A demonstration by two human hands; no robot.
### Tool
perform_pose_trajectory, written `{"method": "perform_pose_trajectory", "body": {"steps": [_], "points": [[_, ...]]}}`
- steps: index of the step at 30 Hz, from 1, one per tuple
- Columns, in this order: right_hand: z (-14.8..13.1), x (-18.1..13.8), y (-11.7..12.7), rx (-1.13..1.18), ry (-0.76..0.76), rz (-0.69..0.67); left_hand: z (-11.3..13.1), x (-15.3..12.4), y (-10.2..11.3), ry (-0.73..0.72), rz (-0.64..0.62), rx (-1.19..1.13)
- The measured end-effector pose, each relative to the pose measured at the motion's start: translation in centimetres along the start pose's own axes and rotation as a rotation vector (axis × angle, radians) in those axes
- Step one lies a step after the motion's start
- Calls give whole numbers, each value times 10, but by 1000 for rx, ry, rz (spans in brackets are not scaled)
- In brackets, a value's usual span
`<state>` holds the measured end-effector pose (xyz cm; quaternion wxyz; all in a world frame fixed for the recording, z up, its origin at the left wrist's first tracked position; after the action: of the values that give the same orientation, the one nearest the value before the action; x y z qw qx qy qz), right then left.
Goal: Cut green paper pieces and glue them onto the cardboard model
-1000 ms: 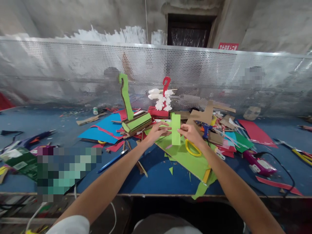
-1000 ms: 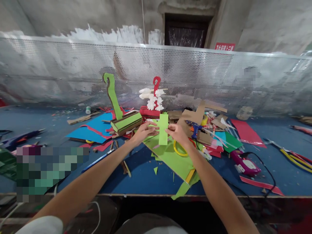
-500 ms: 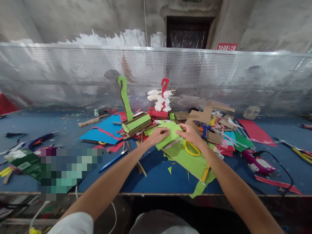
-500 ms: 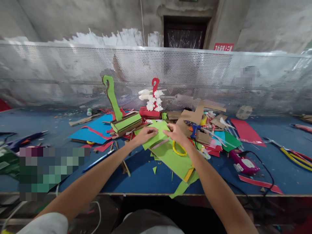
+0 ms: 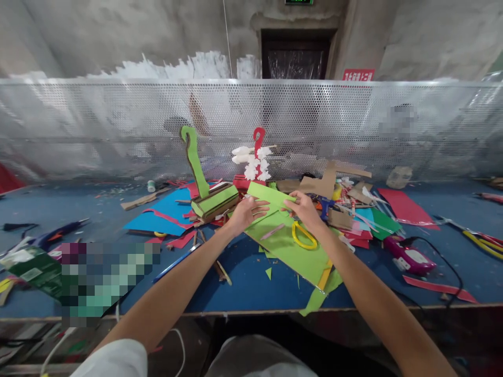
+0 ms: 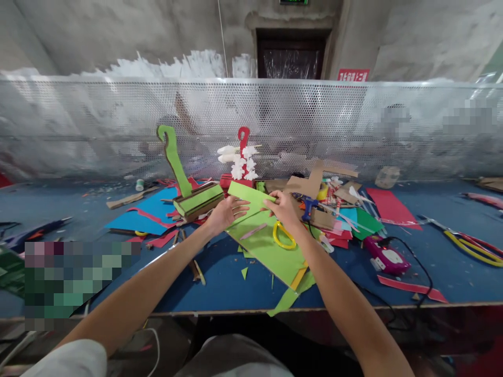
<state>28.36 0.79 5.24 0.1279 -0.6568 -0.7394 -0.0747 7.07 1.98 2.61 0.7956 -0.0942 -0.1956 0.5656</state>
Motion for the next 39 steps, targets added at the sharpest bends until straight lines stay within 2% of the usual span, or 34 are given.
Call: {"method": "perform_pose_trajectory", "body": {"steps": [3, 7, 11, 15, 17, 19, 23, 27, 31, 34, 37, 39], "points": [[7, -3, -9, -83, -31, -101, -3, -2, -9, -74, 0, 240], [19, -3, -15, -188, -78, -202, -2, -1, -9, -129, 57, 486], [19, -2, -19, -251, -43, -262, 9, -1, -4, -207, 98, 525], [7, -8, -24, -314, 4, -272, 5, -2, -11, -163, -9, 542], [0, -12, -27, -380, 9, -298, 1, -1, -12, -151, -22, 569], [-8, -14, -24, -532, 33, -299, 1, 0, -9, -174, 5, 566], [-22, -14, 3, -1105, 62, -230, 6, 5, 2, -224, 68, 527], [-18, -20, 29, -1381, -154, -343, 11, 8, 12, -230, 106, 525], [-14, -26, 34, -1447, -300, -433, 10, 11, 19, -199, 148, 541], [-13, -26, 31, -1454, -333, -459, 8, 13, 23, -177, 183, 526], [-18, -20, 31, -1419, -236, -400, 7, 14, 27, -168, 216, 490], [-20, -14, 30, -1263, -145, -334, 8, 15, 29, -175, 231, 477]]}}
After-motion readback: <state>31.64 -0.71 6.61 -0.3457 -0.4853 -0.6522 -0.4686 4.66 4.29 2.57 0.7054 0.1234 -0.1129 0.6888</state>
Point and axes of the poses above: each hand's wrist, its own x-axis towards the middle knuckle, its own y-axis out of the back of the hand, z = x × y, the point moved 6 cm from there along x, towards the middle knuckle, and after that the axes turned 5 degrees about x, right-handed, at the moved point
